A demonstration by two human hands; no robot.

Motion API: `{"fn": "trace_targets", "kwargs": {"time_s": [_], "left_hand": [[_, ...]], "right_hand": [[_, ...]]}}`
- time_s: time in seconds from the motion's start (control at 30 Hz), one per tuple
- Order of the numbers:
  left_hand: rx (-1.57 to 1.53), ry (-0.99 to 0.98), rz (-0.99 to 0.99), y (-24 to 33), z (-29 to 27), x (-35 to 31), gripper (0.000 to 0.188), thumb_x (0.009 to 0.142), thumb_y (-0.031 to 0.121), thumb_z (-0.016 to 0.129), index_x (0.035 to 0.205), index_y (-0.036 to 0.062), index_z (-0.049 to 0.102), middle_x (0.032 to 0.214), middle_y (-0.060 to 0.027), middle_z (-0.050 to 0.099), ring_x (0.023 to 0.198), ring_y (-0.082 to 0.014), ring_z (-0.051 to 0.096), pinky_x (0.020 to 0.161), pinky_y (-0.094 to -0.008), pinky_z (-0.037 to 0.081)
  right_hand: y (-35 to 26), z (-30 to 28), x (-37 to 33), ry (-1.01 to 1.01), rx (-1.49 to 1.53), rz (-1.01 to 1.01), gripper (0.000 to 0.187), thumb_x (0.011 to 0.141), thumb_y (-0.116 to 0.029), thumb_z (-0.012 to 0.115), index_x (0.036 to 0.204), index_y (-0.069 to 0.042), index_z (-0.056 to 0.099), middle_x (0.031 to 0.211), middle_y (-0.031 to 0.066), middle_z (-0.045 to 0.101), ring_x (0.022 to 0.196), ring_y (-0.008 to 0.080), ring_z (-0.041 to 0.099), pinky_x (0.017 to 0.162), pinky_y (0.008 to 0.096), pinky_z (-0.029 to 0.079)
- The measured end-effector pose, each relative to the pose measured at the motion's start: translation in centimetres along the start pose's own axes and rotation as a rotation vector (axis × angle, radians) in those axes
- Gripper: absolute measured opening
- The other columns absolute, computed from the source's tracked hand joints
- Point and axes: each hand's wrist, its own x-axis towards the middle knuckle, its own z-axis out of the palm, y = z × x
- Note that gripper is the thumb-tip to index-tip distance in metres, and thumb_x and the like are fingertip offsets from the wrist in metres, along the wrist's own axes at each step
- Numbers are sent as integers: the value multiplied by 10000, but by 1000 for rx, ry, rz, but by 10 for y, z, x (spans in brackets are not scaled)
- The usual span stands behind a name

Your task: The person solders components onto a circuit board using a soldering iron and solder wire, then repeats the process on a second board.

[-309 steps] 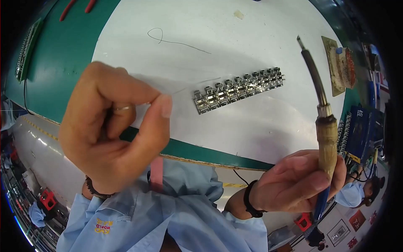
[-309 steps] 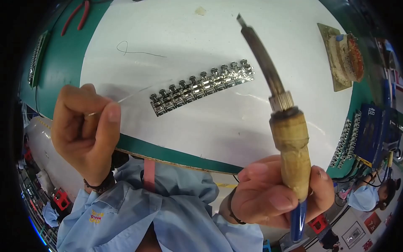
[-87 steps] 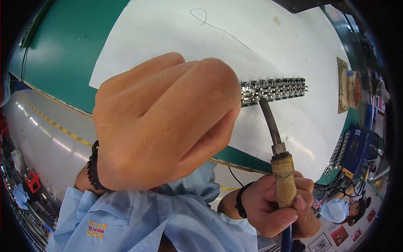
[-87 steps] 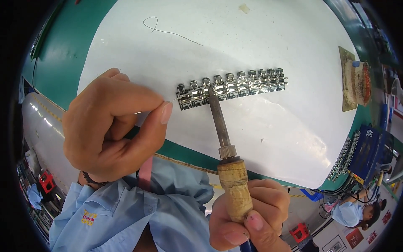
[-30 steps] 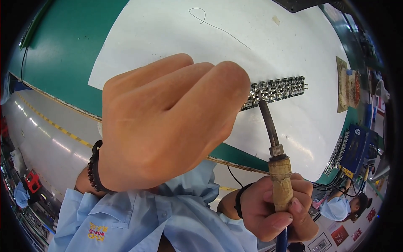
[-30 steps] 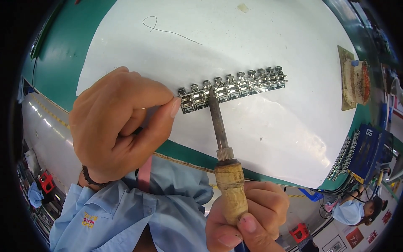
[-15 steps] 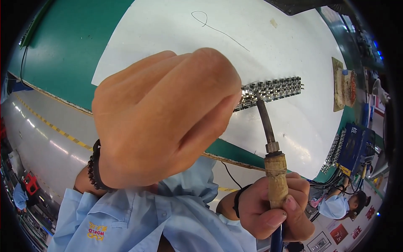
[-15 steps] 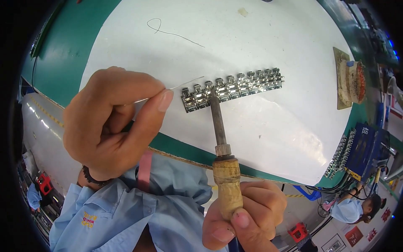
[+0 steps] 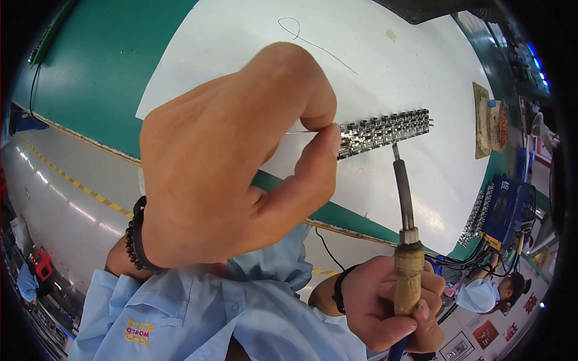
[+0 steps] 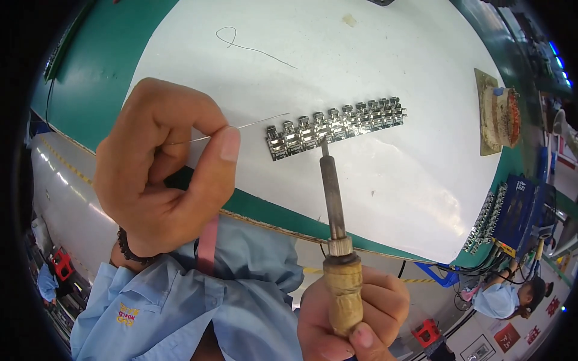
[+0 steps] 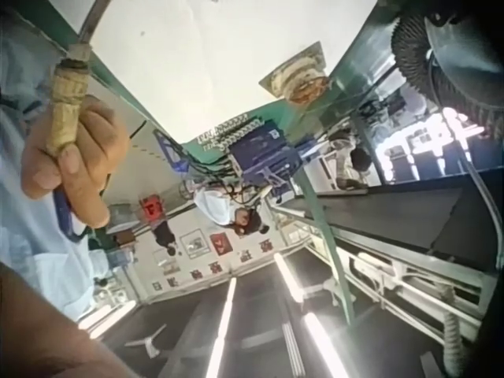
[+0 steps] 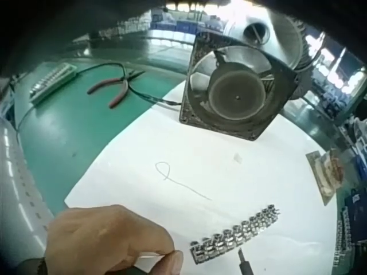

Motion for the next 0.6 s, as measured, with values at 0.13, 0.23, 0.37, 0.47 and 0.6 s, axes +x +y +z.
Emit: {"fn": "trace_targets", "kwargs": {"time_s": [0.13, 0.23, 0.37, 0.47, 0.6], "left_hand": [[2, -30, -78, 3, -1, -1, 116, 770, -33, 670, 838, 16, 590, 573, 70, 380, 474, 6, 212, 466, -197, 154], [-129, 21, -349, 7, 2, -2, 102, 800, -10, 658, 860, 12, 578, 599, 79, 390, 505, 13, 225, 481, -191, 148], [-176, -205, -410, 14, -6, 20, 91, 829, 16, 642, 866, 10, 559, 622, 92, 355, 541, 15, 230, 503, -189, 140], [-199, -443, -425, 23, -10, 53, 73, 839, 21, 625, 856, 7, 555, 629, 73, 358, 550, 1, 269, 504, -197, 173], [-464, -809, -630, 19, -20, 91, 67, 875, 30, 623, 885, -35, 614, 639, 20, 532, 543, -13, 429, 477, -168, 306]], "right_hand": [[3, -3, 0, 132, -2, 133, 244, 921, -241, 472, 990, -9, 438, 570, 52, 405, 512, 138, 355, 526, 275, 310], [10, -8, 4, 141, 150, 298, 205, 956, -207, 473, 953, -12, 409, 622, 111, 537, 531, 151, 426, 514, 248, 368], [18, -15, 10, 81, 327, 376, 211, 950, -211, 494, 981, -12, 430, 641, 95, 535, 535, 148, 428, 513, 269, 375], [19, -10, 9, 198, 287, 361, 212, 902, -222, 493, 888, -12, 465, 509, 37, 381, 435, 106, 308, 505, 242, 336], [21, -6, 14, 146, 198, 288, 200, 884, -201, 497, 854, -6, 464, 468, 34, 364, 401, 87, 296, 457, 221, 309]]}}
